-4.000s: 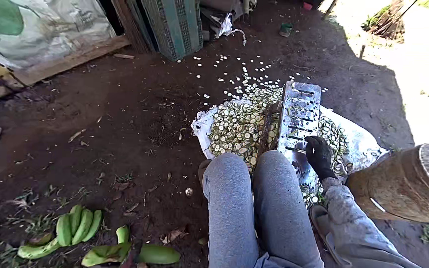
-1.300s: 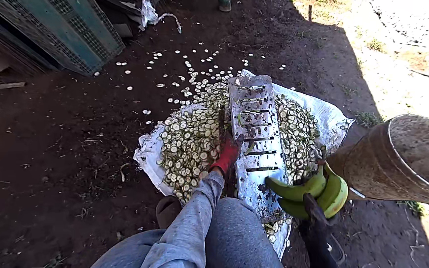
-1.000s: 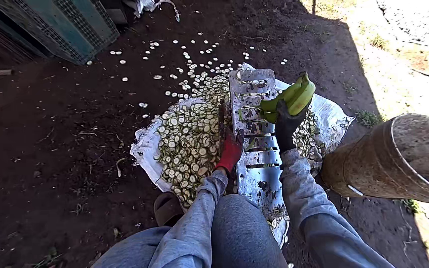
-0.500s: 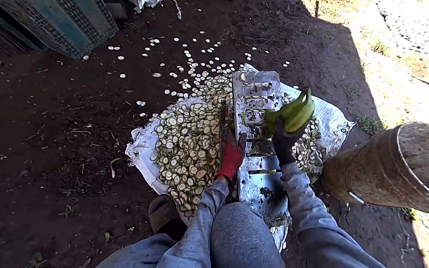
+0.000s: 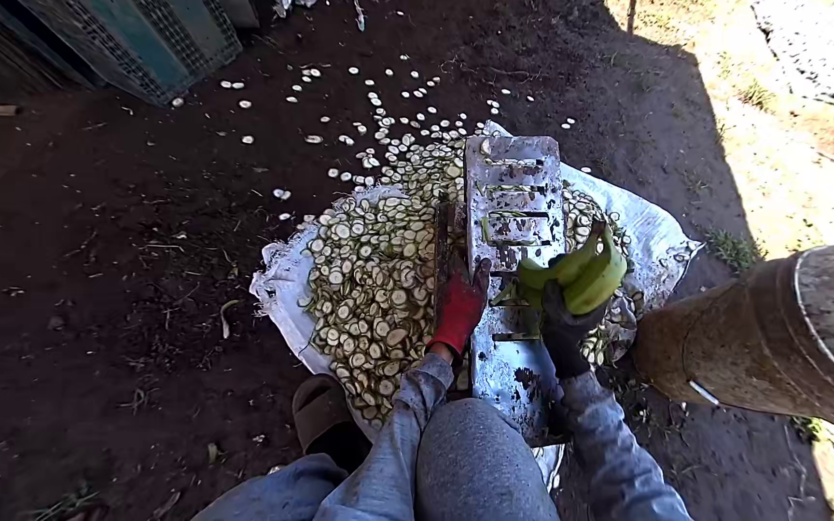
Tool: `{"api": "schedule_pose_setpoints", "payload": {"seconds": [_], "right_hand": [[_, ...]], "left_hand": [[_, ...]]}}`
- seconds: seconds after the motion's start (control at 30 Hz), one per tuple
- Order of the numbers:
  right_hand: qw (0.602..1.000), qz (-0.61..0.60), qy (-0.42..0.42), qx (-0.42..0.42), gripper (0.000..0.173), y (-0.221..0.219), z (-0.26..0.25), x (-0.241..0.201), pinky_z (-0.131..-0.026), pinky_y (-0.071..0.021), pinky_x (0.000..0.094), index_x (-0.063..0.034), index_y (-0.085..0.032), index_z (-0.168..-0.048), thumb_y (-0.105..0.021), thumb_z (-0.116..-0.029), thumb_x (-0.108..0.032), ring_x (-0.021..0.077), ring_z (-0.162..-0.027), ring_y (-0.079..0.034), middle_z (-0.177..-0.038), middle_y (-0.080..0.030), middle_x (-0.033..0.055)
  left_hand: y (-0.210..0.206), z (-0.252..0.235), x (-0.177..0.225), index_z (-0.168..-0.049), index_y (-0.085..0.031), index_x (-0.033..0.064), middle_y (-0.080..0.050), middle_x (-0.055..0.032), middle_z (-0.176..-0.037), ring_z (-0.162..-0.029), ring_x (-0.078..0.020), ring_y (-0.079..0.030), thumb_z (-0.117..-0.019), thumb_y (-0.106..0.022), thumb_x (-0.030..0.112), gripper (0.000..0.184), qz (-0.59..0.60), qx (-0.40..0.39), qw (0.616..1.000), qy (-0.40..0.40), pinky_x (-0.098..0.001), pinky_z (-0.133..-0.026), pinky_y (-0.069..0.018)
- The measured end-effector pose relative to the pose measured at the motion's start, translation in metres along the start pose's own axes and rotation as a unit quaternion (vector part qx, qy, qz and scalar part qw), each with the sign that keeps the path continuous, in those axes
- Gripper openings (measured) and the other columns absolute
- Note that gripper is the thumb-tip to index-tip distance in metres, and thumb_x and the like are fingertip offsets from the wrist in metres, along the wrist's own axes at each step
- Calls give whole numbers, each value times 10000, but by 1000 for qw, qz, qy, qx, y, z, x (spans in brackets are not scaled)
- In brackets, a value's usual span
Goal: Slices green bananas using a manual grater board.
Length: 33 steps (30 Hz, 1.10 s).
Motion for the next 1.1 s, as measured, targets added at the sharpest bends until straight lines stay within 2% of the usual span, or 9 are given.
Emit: {"api": "schedule_pose_setpoints", "payload": {"seconds": [0.13,0.33,0.5,0.57,0.7,0.77,0.9,1.03,1.1], "right_hand": [[997,-1,53,-56,958,-72,-101,26,-1028,-530,311,46,-221,-1565,-790,-815,-129,181,-1227,-609,-1413,-538,202],[985,-86,41,-146,1348,-79,-121,-10,-972,-569,362,-140,55,-1632,-907,-691,-227,205,-1223,-599,-1538,-374,204],[976,-81,64,-191,872,-86,-122,-10,-892,-577,355,-41,-361,-1534,-747,-753,-68,196,-1131,-621,-1439,-520,154],[981,-55,36,-182,765,-48,-68,-24,-889,-565,326,-110,-382,-1520,-718,-832,-123,165,-1126,-610,-1398,-551,90],[993,-91,-12,-71,647,58,58,-46,-859,-626,383,-125,-483,-1359,-786,-788,-96,227,-1008,-713,-1153,-699,81],[994,-95,-5,-61,607,72,74,-52,-854,-628,376,-153,-513,-1328,-800,-795,-107,227,-982,-724,-1114,-717,71],[993,-64,37,-87,674,5,-10,-23,-830,-617,318,-81,-454,-1328,-785,-741,-107,114,-951,-696,-1118,-676,3],[987,-13,120,-101,718,-81,-118,5,-827,-580,312,42,-421,-1421,-713,-772,-47,151,-979,-650,-1231,-606,153],[987,-7,118,-112,694,-82,-122,4,-831,-589,338,29,-428,-1422,-714,-795,-53,179,-1004,-657,-1257,-609,163]], "left_hand": [[1,-1,-2,-1635,-238,108,-472,-210,-1546,-1397,-370,-494,-1078,-416,529,721,6,-3,1000,0,-585,-1132,-399],[1,-7,-3,-1614,-291,84,-454,-194,-1565,-1428,-343,-464,-1078,-445,498,694,23,8,1000,-12,-555,-1170,-371],[-1,-5,-6,-1616,-284,116,-491,-201,-1527,-1373,-360,-516,-1072,-446,519,696,35,1,999,-16,-575,-1116,-420],[1,-3,-4,-1632,-244,99,-417,-189,-1594,-1440,-346,-448,-1077,-437,511,717,39,-6,999,-20,-558,-1171,-367],[-1,1,-5,-1618,-278,97,-475,-205,-1545,-1396,-372,-497,-1074,-432,523,708,7,14,1000,-24,-588,-1130,-405],[-2,0,-4,-1618,-279,95,-458,-199,-1560,-1410,-366,-481,-1071,-443,521,712,14,21,999,-23,-587,-1140,-393],[-3,0,-6,-1631,-242,88,-412,-192,-1597,-1442,-360,-446,-1080,-437,501,716,20,11,999,-25,-578,-1162,-370],[3,8,-3,-1638,-230,162,-472,-184,-1550,-1369,-368,-519,-1066,-457,532,719,45,-20,999,-6,-594,-1099,-430],[5,8,-4,-1643,-222,177,-462,-172,-1562,-1373,-355,-517,-1063,-454,544,724,47,-28,998,-7,-589,-1101,-432]]}}
Point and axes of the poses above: each hand's wrist, its own z-axis away from the middle knuckle, its own y-axis out of the back of the hand, x = y × z, the point moved 5 cm from there along -z, towards the middle knuckle
